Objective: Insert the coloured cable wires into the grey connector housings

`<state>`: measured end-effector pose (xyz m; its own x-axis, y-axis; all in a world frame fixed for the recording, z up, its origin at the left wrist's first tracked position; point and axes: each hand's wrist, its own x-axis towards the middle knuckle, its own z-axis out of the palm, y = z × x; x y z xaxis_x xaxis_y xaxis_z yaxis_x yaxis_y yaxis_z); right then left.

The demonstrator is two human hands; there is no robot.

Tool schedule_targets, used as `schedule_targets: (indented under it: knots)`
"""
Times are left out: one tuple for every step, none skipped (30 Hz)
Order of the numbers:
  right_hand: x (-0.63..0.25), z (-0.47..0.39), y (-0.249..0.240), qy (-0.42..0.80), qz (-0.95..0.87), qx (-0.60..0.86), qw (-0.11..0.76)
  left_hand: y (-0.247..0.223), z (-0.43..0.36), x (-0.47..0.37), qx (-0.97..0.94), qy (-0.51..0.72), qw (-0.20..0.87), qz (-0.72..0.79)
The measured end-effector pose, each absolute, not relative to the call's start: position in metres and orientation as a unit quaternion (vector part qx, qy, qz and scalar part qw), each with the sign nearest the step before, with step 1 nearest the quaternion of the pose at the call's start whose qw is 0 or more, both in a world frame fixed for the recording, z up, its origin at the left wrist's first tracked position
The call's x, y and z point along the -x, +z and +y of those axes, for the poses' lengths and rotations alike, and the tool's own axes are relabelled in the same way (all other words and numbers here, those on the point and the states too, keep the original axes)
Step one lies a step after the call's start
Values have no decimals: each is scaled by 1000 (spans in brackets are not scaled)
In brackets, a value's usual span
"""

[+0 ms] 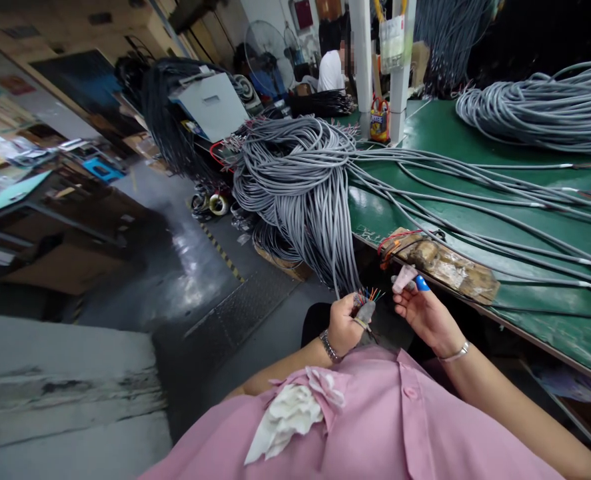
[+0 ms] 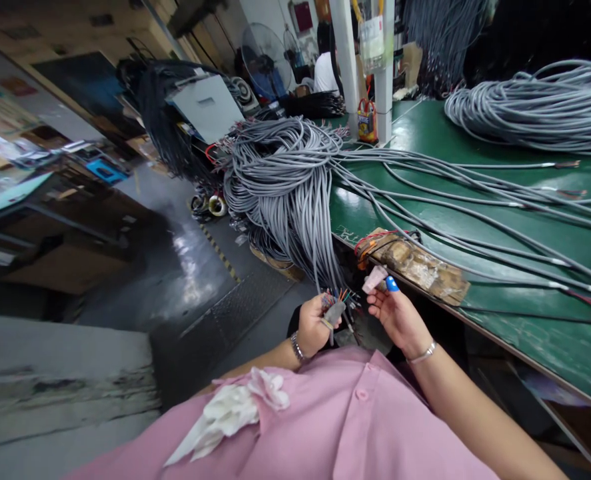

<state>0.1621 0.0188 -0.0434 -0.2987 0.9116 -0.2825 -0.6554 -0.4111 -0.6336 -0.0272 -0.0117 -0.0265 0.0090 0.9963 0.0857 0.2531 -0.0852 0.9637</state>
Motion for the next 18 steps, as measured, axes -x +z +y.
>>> schedule_targets:
  knots:
    - [-163, 18, -46, 774, -214, 321, 502, -33, -10, 27, -595, 439, 398, 542]
    - [-165, 18, -48, 769, -222, 329, 501, -40, -8, 27, -623, 413, 381, 545]
    - [-167, 17, -50, 763, -229, 337, 501, -47, -6, 27, -657, 372, 361, 547]
    - [-170, 16, -52, 756, -237, 347, 501, -54, -3, 28, -698, 315, 339, 547]
    - [-172, 14, -53, 749, -248, 358, 499, -61, -1, 28, -742, 247, 314, 539]
    - [-176, 12, -53, 738, -265, 371, 498, -66, 2, 30, -780, 185, 292, 521]
    - [-180, 10, -52, 727, -289, 386, 490, -70, 4, 32, -810, 133, 277, 499]
    - [-184, 7, -49, 712, -317, 401, 482, -72, 7, 34, -832, 88, 271, 476]
    - [-189, 4, -45, 697, -353, 412, 469, -71, 10, 37, -844, 57, 274, 457]
    - [-194, 0, -39, 686, -392, 414, 451, -67, 13, 40, -850, 45, 283, 443]
    - [-200, -3, -31, 676, -429, 413, 434, -61, 16, 43, -850, 50, 298, 432]
    - [-207, -7, -21, 669, -464, 407, 414, -52, 21, 46, -847, 67, 317, 422]
    - [-215, -10, -10, 664, -494, 398, 396, -42, 25, 49, -840, 93, 339, 412]
    - [-225, -13, 1, 660, -522, 389, 375, -29, 31, 51, -832, 123, 363, 401]
    - [-237, -14, 12, 652, -546, 385, 358, -16, 38, 52, -820, 156, 384, 396]
    - [-250, -14, 22, 638, -568, 387, 347, -2, 46, 53, -808, 187, 399, 391]
    - [-265, -12, 31, 615, -585, 400, 346, 12, 55, 53, -801, 216, 401, 389]
    - [-282, -8, 38, 588, -596, 421, 350, 26, 66, 52, -793, 249, 393, 393]
